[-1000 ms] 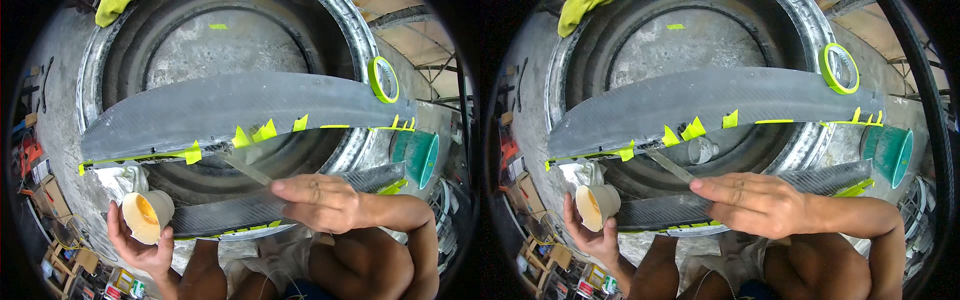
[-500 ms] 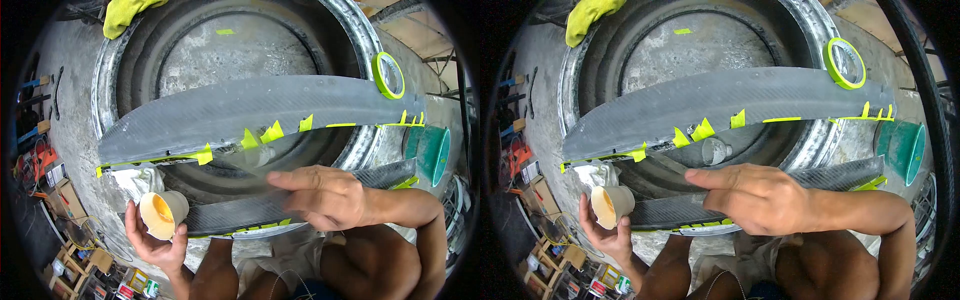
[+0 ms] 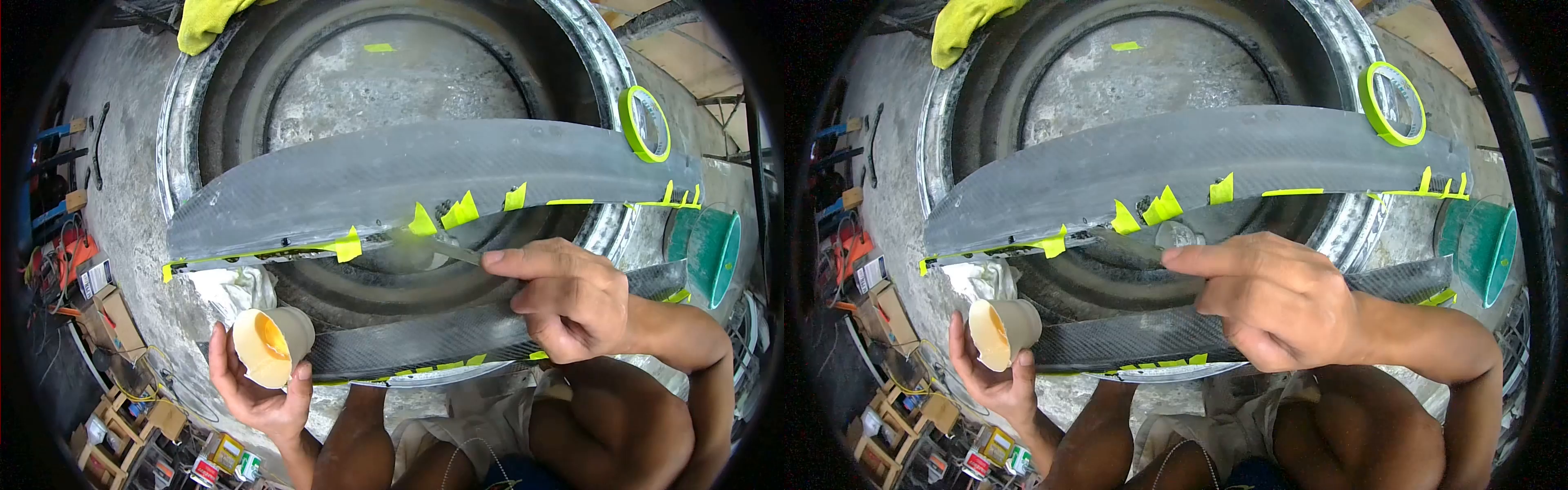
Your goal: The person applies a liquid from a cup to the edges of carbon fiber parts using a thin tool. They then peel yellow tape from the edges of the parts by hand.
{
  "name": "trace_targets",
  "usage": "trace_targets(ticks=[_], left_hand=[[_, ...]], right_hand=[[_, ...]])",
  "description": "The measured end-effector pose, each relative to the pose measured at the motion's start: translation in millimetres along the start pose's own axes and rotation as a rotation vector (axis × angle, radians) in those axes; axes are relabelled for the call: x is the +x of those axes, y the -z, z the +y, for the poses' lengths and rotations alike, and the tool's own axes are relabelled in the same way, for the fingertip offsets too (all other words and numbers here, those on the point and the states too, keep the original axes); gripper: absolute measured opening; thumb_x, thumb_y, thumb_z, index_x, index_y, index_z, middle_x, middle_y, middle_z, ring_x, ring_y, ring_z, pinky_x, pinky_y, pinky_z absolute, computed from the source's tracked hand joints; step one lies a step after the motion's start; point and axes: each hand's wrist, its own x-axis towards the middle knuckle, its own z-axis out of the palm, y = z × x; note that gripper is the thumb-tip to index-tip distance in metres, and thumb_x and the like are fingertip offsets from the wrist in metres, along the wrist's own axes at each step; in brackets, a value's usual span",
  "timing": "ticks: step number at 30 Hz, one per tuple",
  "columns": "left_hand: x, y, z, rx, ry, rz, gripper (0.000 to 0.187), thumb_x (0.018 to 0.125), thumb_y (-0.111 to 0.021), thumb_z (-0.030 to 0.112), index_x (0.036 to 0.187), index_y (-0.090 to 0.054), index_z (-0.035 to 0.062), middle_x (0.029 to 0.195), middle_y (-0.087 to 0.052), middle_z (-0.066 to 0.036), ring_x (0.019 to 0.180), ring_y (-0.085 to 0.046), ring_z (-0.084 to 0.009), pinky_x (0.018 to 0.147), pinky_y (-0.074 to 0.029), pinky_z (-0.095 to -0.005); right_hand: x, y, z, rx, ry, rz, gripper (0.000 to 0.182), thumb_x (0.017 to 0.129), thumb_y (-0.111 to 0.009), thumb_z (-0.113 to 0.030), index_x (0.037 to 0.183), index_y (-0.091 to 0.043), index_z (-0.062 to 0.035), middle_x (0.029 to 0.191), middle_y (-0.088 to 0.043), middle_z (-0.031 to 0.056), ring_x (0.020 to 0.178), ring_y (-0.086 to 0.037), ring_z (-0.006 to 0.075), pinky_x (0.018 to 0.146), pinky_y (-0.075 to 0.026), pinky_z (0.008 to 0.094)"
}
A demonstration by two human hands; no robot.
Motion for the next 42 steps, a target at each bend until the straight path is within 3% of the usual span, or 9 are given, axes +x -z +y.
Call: trace_targets(ticks=[4, 7, 13, 18, 21, 28, 37, 39, 42], left_hand=[[0.7, -1.8, 1.5, 0.004, -0.004, -0.008, 0.097, 0.076, -0.089, 0.025, 0.151, -0.035, -0.0044, 0.142, -0.05, -0.016, 0.128, -0.053, -0.0246, 0.109, -0.042, -0.0384], [0.8, -2.4, 1.3, 0.021, -0.009, -0.011, 0.098, 0.075, -0.089, 0.026, 0.15, -0.036, -0.0047, 0.143, -0.049, -0.016, 0.129, -0.052, -0.0246, 0.109, -0.042, -0.0387], [8.4, -14.9, 8.7, 0.047, -0.167, -0.202, 0.099, 0.068, -0.088, 0.01, 0.148, -0.033, -0.0077, 0.133, -0.056, -0.024, 0.116, -0.062, -0.0314, 0.103, -0.048, -0.0405], [25.3, -36.9, 21.2, 0.146, -0.339, -0.302, 0.099, 0.061, -0.091, 0.011, 0.146, -0.041, -0.0014, 0.12, -0.066, -0.022, 0.106, -0.064, -0.0325, 0.092, -0.05, -0.0418], [27.5, -46.8, 26.3, 0.152, -0.391, -0.275, 0.098, 0.06, -0.092, 0.012, 0.144, -0.044, -0.0003, 0.121, -0.068, -0.021, 0.104, -0.065, -0.0339, 0.092, -0.05, -0.0422], [27.7, -47.5, 27.7, 0.197, -0.401, -0.304, 0.095, 0.063, -0.093, 0.015, 0.144, -0.045, -0.0001, 0.123, -0.067, -0.021, 0.104, -0.066, -0.0328, 0.093, -0.048, -0.0423], [29.2, -46.7, 24.3, 0.228, -0.466, -0.266, 0.09, 0.065, -0.091, 0.014, 0.142, -0.047, 0.0002, 0.125, -0.067, -0.019, 0.104, -0.065, -0.0332, 0.093, -0.047, -0.0417], [30.6, -44.9, 26.5, 0.246, -0.478, -0.278, 0.089, 0.066, -0.091, 0.013, 0.142, -0.047, 0.0005, 0.126, -0.066, -0.019, 0.104, -0.065, -0.0332, 0.093, -0.047, -0.0416], [29.4, -44.8, 24.0, 0.257, -0.491, -0.288, 0.089, 0.066, -0.09, 0.013, 0.143, -0.047, 0.001, 0.127, -0.065, -0.019, 0.105, -0.065, -0.0331, 0.093, -0.047, -0.0415]], right_hand=[[8.0, 4.3, 4.5, 0.021, 0.031, -0.088, 0.012, 0.08, -0.06, 0.007, 0.09, -0.059, 0.0008, 0.115, -0.068, 0.0302, 0.089, -0.071, 0.0318, 0.074, -0.058, 0.0408], [9.4, 10.1, 2.3, -0.013, -0.04, -0.036, 0.016, 0.074, -0.058, 0.006, 0.088, -0.061, 0.002, 0.112, -0.069, 0.025, 0.083, -0.069, 0.0298, 0.073, -0.057, 0.0371], [22.3, 23.0, -20.5, 0.066, -0.001, 0.024, 0.014, 0.079, -0.06, 0.006, 0.09, -0.06, -0.0034, 0.108, -0.069, 0.0242, 0.087, -0.071, 0.0292, 0.073, -0.055, 0.0416], [42.7, -3.8, -42.9, -0.057, 0.358, -0.166, 0.007, 0.082, -0.066, -0.01, 0.078, -0.061, -0.0103, 0.107, -0.072, 0.0155, 0.078, -0.067, 0.019, 0.067, -0.05, 0.0291], [46.4, -17.1, -39.9, -0.211, 0.376, -0.234, 0.008, 0.082, -0.066, -0.016, 0.079, -0.061, -0.01, 0.106, -0.072, 0.0143, 0.074, -0.064, 0.0179, 0.065, -0.048, 0.0274], [53.4, -12.7, -42.9, -0.151, 0.366, -0.15, 0.011, 0.078, -0.069, -0.014, 0.086, -0.063, -0.0082, 0.104, -0.072, 0.0151, 0.073, -0.062, 0.0178, 0.063, -0.047, 0.0284], [46.5, 1.7, -32.6, -0.138, 0.267, -0.27, 0.009, 0.08, -0.068, -0.003, 0.087, -0.063, -0.0024, 0.104, -0.072, 0.0201, 0.069, -0.058, 0.0214, 0.061, -0.046, 0.0322], [47.1, 0.8, -32.1, -0.154, 0.287, -0.254, 0.017, 0.071, -0.07, -0.011, 0.081, -0.064, -0.0001, 0.103, -0.07, 0.018, 0.069, -0.06, 0.0194, 0.058, -0.046, 0.0284], [44.2, 6.6, -33.7, -0.091, 0.188, -0.246, 0.011, 0.078, -0.067, 0.0, 0.088, -0.063, -0.0019, 0.107, -0.071, 0.0207, 0.071, -0.059, 0.0223, 0.062, -0.047, 0.0331]])
